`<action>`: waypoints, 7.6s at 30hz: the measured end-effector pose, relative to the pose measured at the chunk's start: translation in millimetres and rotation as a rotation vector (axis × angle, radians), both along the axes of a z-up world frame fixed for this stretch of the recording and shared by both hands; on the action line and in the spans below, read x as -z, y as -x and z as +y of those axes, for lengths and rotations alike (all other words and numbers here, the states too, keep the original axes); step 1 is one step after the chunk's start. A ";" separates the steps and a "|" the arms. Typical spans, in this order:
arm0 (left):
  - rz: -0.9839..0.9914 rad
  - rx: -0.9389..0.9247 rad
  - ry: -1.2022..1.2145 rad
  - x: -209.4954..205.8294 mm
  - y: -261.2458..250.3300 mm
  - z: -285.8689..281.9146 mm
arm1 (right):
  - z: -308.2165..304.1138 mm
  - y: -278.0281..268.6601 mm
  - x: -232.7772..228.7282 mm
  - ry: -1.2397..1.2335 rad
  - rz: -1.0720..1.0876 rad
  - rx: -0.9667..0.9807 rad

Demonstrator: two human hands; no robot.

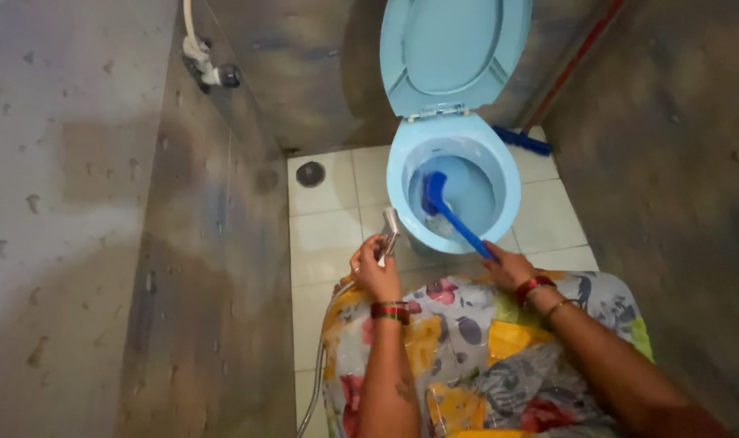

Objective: The person moves a stool and a bucket, then scrubs the inside and rim of a toilet bowl using a brush while rinsing it with a handheld sprayer.

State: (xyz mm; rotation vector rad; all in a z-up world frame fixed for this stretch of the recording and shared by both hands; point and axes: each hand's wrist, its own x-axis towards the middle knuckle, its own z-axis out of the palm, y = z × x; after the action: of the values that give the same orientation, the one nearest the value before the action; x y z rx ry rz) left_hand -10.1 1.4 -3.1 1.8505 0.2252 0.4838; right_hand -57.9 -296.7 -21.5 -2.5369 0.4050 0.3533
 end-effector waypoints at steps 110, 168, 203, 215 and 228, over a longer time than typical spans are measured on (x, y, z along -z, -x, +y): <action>-0.119 0.011 -0.276 -6.6 46.6 21.7 | -54.1 77.2 -178.4 0.617 0.297 -0.248; 0.010 0.084 0.061 -13.0 5.0 11.4 | -20.1 -151.8 -70.1 0.443 0.094 -0.119; -0.025 0.072 0.065 -12.5 -1.9 7.6 | 11.4 -106.4 -80.2 0.478 0.136 -0.341; 0.044 0.048 0.107 -3.8 -3.4 6.5 | 18.7 -0.5 -119.3 0.685 0.229 -0.500; 0.005 0.071 0.149 -9.2 -9.7 1.3 | 43.3 -35.6 -125.9 0.616 0.147 -0.601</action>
State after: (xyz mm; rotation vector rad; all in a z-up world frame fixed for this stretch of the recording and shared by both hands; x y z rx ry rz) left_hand -0.5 2.8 6.2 1.7087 0.1926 0.4025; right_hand -22.2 -253.4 104.3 -3.2178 -0.2639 0.7309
